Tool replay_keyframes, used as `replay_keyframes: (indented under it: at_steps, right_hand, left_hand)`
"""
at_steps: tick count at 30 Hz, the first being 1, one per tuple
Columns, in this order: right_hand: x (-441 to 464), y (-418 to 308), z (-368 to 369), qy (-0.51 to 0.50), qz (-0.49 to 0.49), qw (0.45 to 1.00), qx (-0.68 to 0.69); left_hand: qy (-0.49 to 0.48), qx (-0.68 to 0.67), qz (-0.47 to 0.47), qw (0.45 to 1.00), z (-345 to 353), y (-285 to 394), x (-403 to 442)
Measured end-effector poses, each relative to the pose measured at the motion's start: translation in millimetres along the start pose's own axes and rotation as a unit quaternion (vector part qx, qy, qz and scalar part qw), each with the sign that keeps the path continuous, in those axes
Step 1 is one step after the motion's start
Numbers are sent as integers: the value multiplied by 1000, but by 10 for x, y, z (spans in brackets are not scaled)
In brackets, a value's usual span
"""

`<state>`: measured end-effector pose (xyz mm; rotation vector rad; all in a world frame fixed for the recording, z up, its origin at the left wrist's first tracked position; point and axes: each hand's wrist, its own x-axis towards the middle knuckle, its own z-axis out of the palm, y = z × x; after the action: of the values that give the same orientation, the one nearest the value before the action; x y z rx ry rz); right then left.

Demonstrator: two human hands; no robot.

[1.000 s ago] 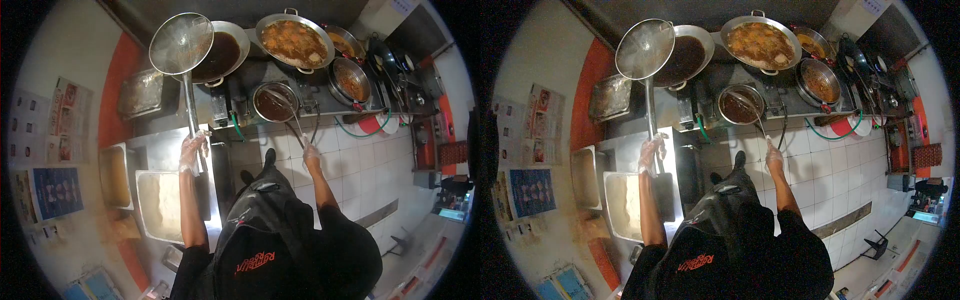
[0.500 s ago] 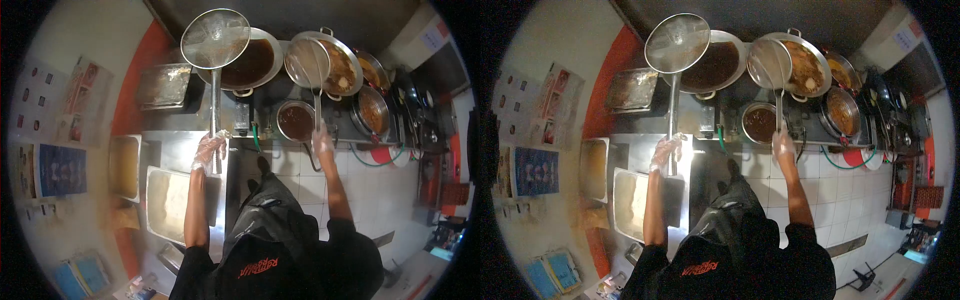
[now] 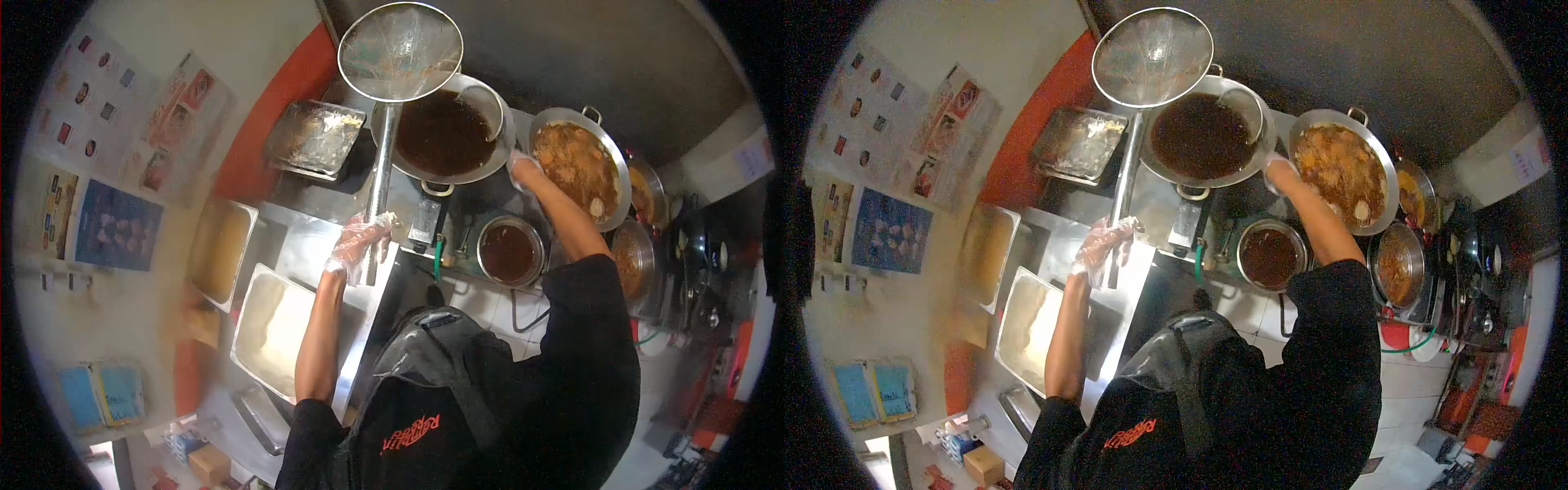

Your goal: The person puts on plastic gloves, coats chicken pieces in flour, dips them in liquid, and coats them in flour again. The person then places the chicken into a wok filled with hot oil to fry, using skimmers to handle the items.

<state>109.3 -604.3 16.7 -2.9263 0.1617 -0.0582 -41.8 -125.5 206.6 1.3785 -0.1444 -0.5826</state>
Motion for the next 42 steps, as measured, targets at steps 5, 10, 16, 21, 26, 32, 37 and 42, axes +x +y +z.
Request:
replay_keyframes:
  at_steps: [5, 10, 16, 21, 26, 32, 37, 42]
  right_hand:
    - [70, 330, 478, -157, -187, 959, -142]
    - [-475, -435, -84, -203, -313, 911, -176]
    - [-875, -883, -559, -172, -164, 966, 99]
    - [-986, -1065, -641, -180, -123, 965, 145]
    - [-1017, -1034, -529, -209, -71, 937, 270]
    - [-1394, -1221, -849, -278, 113, 783, 545]
    - [-2159, -1072, -691, -175, 204, 658, 704]
    - [-3228, -1049, -664, -109, 301, 621, 716]
  left_hand:
    - [-2, -5, 19, 1000, -78, -134, 67]
    - [-9, 0, 22, 1000, -98, -149, 76]
    - [3, 35, 8, 999, -99, -145, 117]
    - [3, -17, 4, 1000, -129, -225, 148]
    - [-28, -55, 10, 998, -142, -202, 93]
    - [-25, -13, -6, 1000, -90, -92, 111]
    - [-55, -20, 3, 998, -137, -207, 132]
    - [-18, 49, -24, 998, -188, -770, 655]
